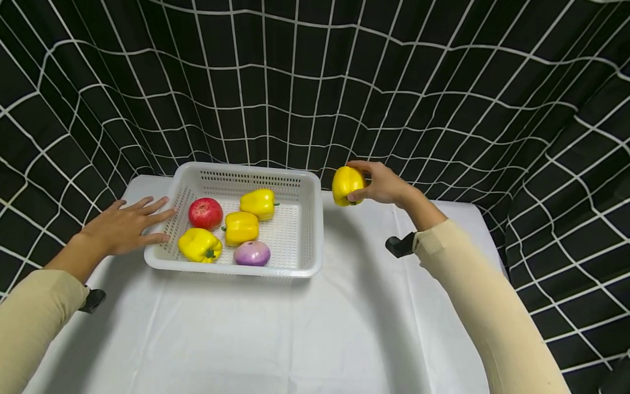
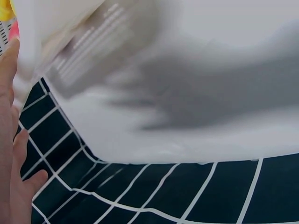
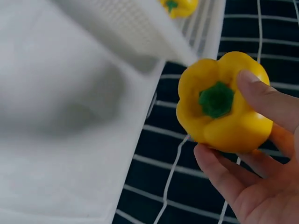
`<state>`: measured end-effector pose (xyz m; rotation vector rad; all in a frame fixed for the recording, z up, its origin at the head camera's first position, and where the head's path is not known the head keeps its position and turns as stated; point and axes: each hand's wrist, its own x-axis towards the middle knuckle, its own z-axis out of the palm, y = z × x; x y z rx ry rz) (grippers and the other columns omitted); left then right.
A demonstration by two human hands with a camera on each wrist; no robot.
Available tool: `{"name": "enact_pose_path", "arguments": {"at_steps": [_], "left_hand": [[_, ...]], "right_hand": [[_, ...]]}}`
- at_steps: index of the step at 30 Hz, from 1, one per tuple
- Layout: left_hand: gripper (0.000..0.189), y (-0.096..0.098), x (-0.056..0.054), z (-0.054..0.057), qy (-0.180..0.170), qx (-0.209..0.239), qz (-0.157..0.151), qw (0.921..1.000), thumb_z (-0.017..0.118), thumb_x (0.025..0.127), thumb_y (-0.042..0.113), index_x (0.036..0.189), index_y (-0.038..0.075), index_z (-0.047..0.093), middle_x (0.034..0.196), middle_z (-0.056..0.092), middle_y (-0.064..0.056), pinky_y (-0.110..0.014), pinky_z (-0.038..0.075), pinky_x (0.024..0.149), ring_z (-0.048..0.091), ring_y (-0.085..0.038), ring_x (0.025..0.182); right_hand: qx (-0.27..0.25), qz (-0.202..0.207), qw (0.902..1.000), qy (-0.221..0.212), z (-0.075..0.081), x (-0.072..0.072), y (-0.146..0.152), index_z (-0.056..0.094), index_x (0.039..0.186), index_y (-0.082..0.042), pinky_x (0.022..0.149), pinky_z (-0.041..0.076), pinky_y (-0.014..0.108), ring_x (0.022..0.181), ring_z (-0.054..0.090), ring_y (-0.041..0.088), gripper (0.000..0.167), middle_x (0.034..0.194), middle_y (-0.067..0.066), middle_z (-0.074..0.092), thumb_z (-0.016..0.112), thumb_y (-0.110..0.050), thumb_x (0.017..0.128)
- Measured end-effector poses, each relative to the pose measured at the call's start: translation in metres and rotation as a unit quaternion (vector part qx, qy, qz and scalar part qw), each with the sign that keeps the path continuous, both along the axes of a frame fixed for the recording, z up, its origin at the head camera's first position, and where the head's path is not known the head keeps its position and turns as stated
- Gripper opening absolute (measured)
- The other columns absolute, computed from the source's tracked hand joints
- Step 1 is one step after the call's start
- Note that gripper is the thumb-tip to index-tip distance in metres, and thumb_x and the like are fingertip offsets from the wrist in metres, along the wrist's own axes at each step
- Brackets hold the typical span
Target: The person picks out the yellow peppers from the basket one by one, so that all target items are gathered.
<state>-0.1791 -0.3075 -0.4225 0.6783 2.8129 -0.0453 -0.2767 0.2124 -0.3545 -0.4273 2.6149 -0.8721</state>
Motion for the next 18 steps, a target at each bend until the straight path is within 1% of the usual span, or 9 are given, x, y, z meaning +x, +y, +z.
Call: {"name": "enact_pose_path", "arguments": {"at_steps": [5,11,15,18], "left_hand": [[0.072,-0.002,0.0,-0.001,0.0,0.001,-0.002,1.0,0.048,0.098,0.058,0.154,0.015,0.036,0.16,0.026,-0.021,-0.075,0.022,0.107,0.026,-0.051,0.143],[0.072,-0.002,0.0,-0.002,0.001,-0.001,-0.002,1.0,0.048,0.098,0.059,0.154,0.016,0.036,0.16,0.026,-0.02,-0.075,0.021,0.108,0.026,-0.05,0.143],[0.072,-0.001,0.0,-0.001,0.0,0.001,0.0,1.0,0.048,0.098,0.059,0.154,0.015,0.036,0.16,0.026,-0.021,-0.075,0.022,0.107,0.026,-0.05,0.143],[0.072,-0.001,0.0,-0.002,0.0,0.002,0.002,1.0,0.048,0.098,0.059,0.154,0.015,0.036,0.16,0.026,-0.021,-0.075,0.021,0.107,0.025,-0.051,0.143]], "right_hand": [[-0.003,-0.021,0.9998,-0.005,-0.006,0.001,0.026,0.036,0.151,0.0,0.107,0.04,0.052,0.119,0.047,0.036,0.08,0.138,0.021,0.049,0.079,-0.007,0.084],[0.004,-0.048,0.9988,-0.012,-0.014,0.007,0.057,0.03,0.153,0.002,0.108,0.038,0.055,0.122,0.044,0.039,0.081,0.143,0.025,0.044,0.076,-0.007,0.087],[0.01,-0.067,0.9975,-0.021,-0.022,0.011,0.076,0.026,0.154,0.002,0.109,0.036,0.057,0.124,0.042,0.041,0.083,0.145,0.027,0.041,0.075,-0.008,0.088],[0.016,-0.074,0.9969,-0.022,-0.031,0.015,0.089,0.025,0.154,0.004,0.111,0.034,0.058,0.128,0.041,0.043,0.083,0.147,0.029,0.039,0.075,-0.009,0.088]]}}
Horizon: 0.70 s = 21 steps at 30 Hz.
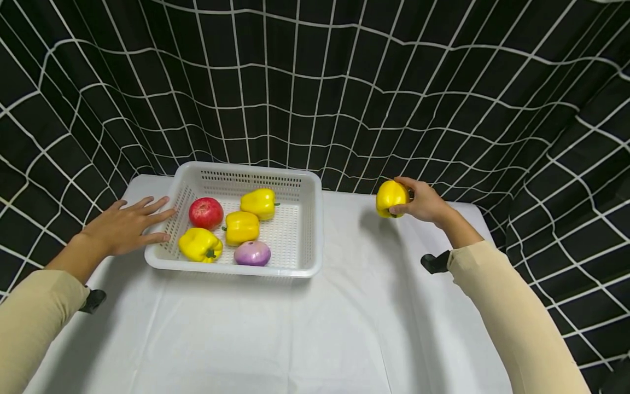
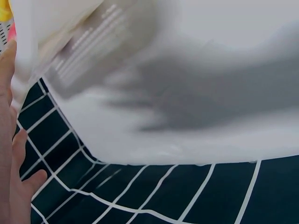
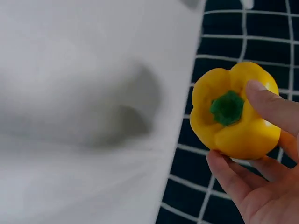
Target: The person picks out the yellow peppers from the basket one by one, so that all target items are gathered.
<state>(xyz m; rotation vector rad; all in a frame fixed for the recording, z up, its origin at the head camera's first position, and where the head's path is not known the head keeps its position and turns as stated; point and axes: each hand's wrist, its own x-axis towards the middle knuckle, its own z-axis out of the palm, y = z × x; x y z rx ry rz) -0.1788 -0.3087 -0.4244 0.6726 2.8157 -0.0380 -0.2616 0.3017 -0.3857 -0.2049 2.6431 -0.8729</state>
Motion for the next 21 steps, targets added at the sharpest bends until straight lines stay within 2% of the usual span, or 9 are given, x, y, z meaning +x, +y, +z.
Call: {"name": "enact_pose_path", "arguments": {"at_steps": [8,12,21], "left_hand": [[0.072,0.0,0.0,-0.001,0.0,0.002,0.001,1.0,0.048,0.098,0.058,0.154,0.015,0.037,0.16,0.026,-0.021,-0.075,0.022,0.107,0.025,-0.051,0.143],[0.072,0.0,0.0,-0.001,-0.003,0.007,0.002,1.0,0.048,0.098,0.058,0.154,0.015,0.036,0.161,0.025,-0.021,-0.075,0.021,0.108,0.025,-0.05,0.143],[0.072,0.0,0.001,0.0,-0.011,0.016,0.006,0.9998,0.049,0.098,0.058,0.155,0.016,0.035,0.161,0.024,-0.02,-0.075,0.019,0.108,0.023,-0.05,0.144]], "right_hand": [[0.006,-0.018,0.9998,-0.011,-0.03,0.012,0.025,0.026,0.152,0.007,0.115,0.024,0.064,0.138,0.032,0.048,0.083,0.153,0.032,0.031,0.076,-0.008,0.087],[0.012,-0.022,0.9995,-0.018,-0.044,0.018,0.032,0.026,0.152,0.006,0.114,0.024,0.064,0.137,0.033,0.049,0.083,0.153,0.033,0.031,0.076,-0.01,0.087],[0.017,-0.044,0.9978,-0.046,-0.065,0.025,0.039,0.024,0.155,0.003,0.115,0.02,0.067,0.141,0.026,0.05,0.083,0.156,0.032,0.026,0.074,-0.013,0.09]]}}
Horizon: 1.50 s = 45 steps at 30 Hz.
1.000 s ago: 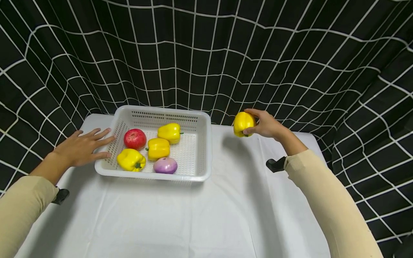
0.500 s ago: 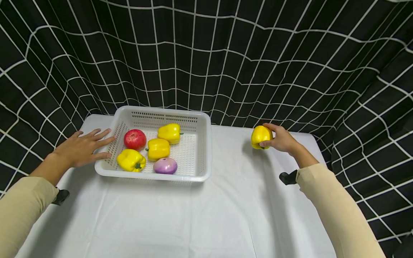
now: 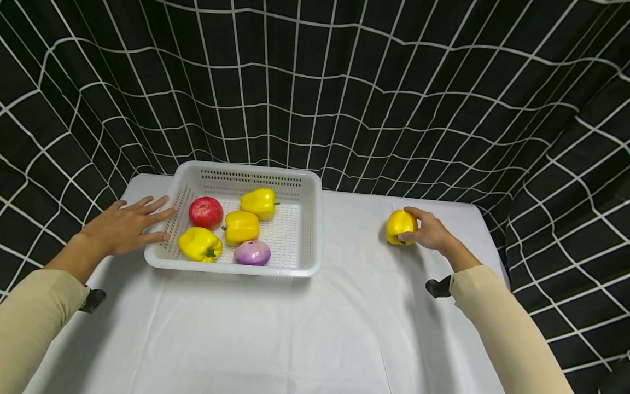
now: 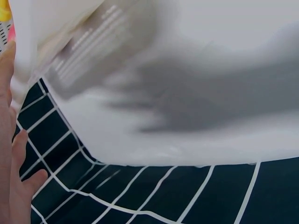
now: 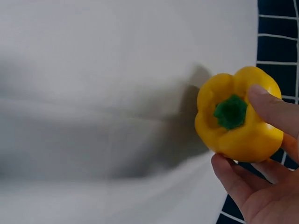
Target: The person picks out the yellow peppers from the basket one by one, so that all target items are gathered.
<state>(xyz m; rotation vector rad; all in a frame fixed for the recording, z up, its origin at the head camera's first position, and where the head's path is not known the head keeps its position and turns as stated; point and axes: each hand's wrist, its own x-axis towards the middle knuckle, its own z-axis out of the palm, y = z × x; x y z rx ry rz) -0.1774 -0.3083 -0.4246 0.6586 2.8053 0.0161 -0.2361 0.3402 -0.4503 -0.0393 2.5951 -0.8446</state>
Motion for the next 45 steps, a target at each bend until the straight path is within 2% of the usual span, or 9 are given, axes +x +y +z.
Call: {"name": "enact_pose_path", "arguments": {"at_steps": [6,11,20,32,39,45], "left_hand": [[0.072,0.001,0.0,0.0,-0.004,0.004,0.003,1.0,0.048,0.098,0.057,0.155,0.016,0.034,0.162,0.023,-0.02,-0.075,0.018,0.109,0.022,-0.05,0.145],[0.071,0.0,0.0,-0.001,0.004,0.006,0.001,1.0,0.05,0.098,0.057,0.155,0.016,0.035,0.161,0.024,-0.02,-0.075,0.02,0.108,0.023,-0.05,0.144],[0.071,-0.001,0.0,-0.001,0.004,0.003,0.0,1.0,0.048,0.098,0.057,0.155,0.016,0.035,0.162,0.024,-0.02,-0.074,0.02,0.109,0.023,-0.05,0.144],[0.072,0.0,0.0,-0.002,0.001,0.007,0.006,1.0,0.049,0.098,0.057,0.155,0.016,0.035,0.162,0.023,-0.02,-0.075,0.019,0.109,0.023,-0.05,0.144],[0.071,0.001,-0.001,0.0,0.004,0.006,0.004,1.0,0.05,0.098,0.056,0.155,0.016,0.035,0.162,0.024,-0.02,-0.075,0.019,0.109,0.024,-0.05,0.144],[0.071,0.0,0.001,0.0,-0.003,0.007,0.006,0.9999,0.049,0.098,0.056,0.155,0.016,0.034,0.162,0.023,-0.02,-0.075,0.018,0.109,0.023,-0.05,0.144]], "right_hand": [[-0.004,-0.011,0.9999,-0.003,-0.009,0.004,0.0,0.023,0.154,0.004,0.115,0.018,0.067,0.141,0.025,0.051,0.083,0.155,0.032,0.027,0.072,-0.013,0.09],[-0.006,-0.017,0.9998,-0.006,-0.01,0.005,0.0,0.019,0.155,0.004,0.116,0.016,0.066,0.143,0.023,0.051,0.084,0.155,0.033,0.026,0.071,-0.013,0.091],[0.012,-0.005,0.9998,-0.018,-0.008,0.002,0.0,0.017,0.155,0.005,0.116,0.017,0.067,0.141,0.024,0.052,0.088,0.154,0.034,0.026,0.072,-0.015,0.089],[0.046,0.034,0.9971,-0.05,0.014,-0.007,-0.005,0.015,0.156,0.003,0.114,0.017,0.069,0.142,0.02,0.053,0.093,0.155,0.037,0.02,0.074,-0.024,0.089],[0.081,0.069,0.9926,-0.059,0.033,-0.016,-0.015,0.015,0.156,0.002,0.112,0.024,0.068,0.139,0.028,0.053,0.091,0.153,0.037,0.024,0.072,-0.026,0.091],[0.086,0.1,0.9897,-0.055,0.049,-0.022,-0.029,0.017,0.156,0.003,0.109,0.03,0.068,0.137,0.03,0.056,0.09,0.15,0.042,0.023,0.073,-0.024,0.09]]}}
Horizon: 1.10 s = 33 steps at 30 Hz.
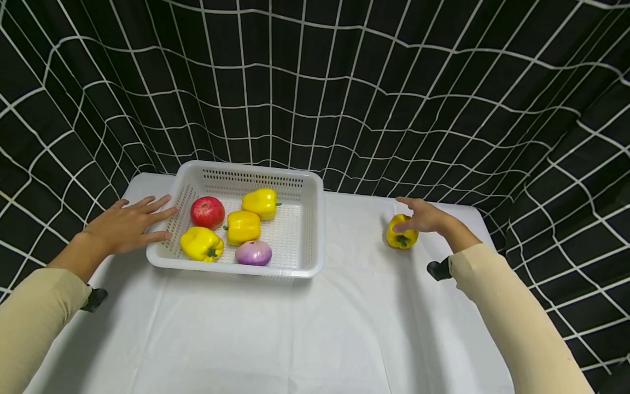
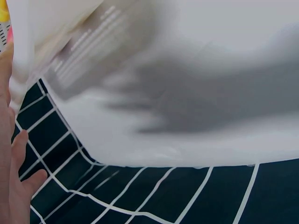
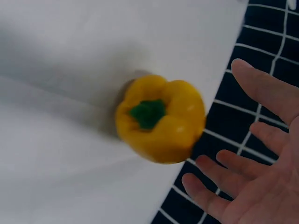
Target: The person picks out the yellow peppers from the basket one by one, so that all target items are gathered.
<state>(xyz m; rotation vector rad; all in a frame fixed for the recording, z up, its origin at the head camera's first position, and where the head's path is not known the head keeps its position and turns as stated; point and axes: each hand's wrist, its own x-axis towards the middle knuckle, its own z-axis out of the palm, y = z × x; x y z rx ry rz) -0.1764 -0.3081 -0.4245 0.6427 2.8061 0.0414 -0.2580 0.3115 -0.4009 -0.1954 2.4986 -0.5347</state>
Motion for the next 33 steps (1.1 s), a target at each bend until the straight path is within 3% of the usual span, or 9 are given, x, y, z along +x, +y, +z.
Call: {"name": "enact_pose_path", "arguments": {"at_steps": [6,15,26,33], "left_hand": [[0.071,-0.001,0.001,-0.001,0.003,-0.001,-0.004,1.0,0.048,0.099,0.057,0.155,0.016,0.035,0.162,0.023,-0.019,-0.075,0.019,0.109,0.024,-0.05,0.144],[0.07,-0.001,0.002,-0.001,0.007,-0.007,-0.005,0.9999,0.046,0.099,0.057,0.155,0.017,0.034,0.162,0.023,-0.019,-0.074,0.02,0.109,0.025,-0.05,0.144],[0.071,-0.001,-0.001,-0.002,0.011,-0.006,-0.001,0.9999,0.048,0.098,0.057,0.155,0.017,0.035,0.162,0.024,-0.019,-0.074,0.02,0.109,0.025,-0.049,0.144],[0.07,-0.002,-0.003,-0.004,0.019,-0.007,-0.005,0.9998,0.049,0.098,0.057,0.154,0.017,0.037,0.161,0.026,-0.018,-0.074,0.022,0.109,0.027,-0.049,0.143]], "right_hand": [[-0.003,0.022,0.9989,0.041,0.012,-0.006,-0.018,0.02,0.156,0.001,0.106,0.038,0.064,0.128,0.046,0.053,0.092,0.151,0.039,0.028,0.076,-0.028,0.089],[-0.077,0.028,0.9926,0.09,0.02,-0.016,-0.058,0.019,0.158,-0.002,0.109,0.039,0.058,0.134,0.043,0.048,0.1,0.157,0.03,0.028,0.082,-0.028,0.084],[-0.181,0.026,0.9726,0.144,0.012,-0.021,-0.107,0.022,0.158,-0.007,0.106,0.044,0.052,0.139,0.04,0.045,0.109,0.163,0.014,0.024,0.09,-0.022,0.074],[-0.192,0.028,0.9717,0.134,0.007,-0.02,-0.142,0.023,0.158,-0.009,0.104,0.047,0.051,0.138,0.041,0.045,0.111,0.164,0.011,0.022,0.091,-0.022,0.072]]}}
